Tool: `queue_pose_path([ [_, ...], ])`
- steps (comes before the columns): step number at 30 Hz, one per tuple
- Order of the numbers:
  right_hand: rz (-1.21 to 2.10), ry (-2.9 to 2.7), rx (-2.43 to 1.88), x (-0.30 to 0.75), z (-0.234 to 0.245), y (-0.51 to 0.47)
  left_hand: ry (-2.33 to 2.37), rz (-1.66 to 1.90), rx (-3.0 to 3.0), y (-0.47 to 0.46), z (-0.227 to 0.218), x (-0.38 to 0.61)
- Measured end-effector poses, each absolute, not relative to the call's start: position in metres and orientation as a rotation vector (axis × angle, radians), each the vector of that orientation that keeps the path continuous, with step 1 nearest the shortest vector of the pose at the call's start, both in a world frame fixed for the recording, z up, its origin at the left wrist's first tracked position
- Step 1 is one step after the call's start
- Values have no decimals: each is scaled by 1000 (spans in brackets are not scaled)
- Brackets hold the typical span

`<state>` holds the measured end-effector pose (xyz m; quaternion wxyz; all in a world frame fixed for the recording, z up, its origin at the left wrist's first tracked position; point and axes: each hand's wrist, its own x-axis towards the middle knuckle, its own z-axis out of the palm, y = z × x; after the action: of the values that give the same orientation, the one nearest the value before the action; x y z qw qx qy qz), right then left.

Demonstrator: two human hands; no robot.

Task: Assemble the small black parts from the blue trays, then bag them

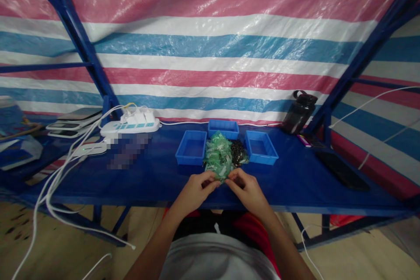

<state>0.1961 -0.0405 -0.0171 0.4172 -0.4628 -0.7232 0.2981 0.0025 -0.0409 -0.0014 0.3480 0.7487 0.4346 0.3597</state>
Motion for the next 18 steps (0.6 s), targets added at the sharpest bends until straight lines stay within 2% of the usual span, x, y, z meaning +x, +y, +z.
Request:
queue_pose_path([
  [9,760,-1888,-1094,196,-10,-42,913,944,2148,-45,5,18],
  [15,842,-1900,-1025,199,-8,-41,1098,1122,1823,-35,-9,12],
  [18,858,-1921,-1025,200,-11,-39,1087,1057,1827,-33,-11,9],
])
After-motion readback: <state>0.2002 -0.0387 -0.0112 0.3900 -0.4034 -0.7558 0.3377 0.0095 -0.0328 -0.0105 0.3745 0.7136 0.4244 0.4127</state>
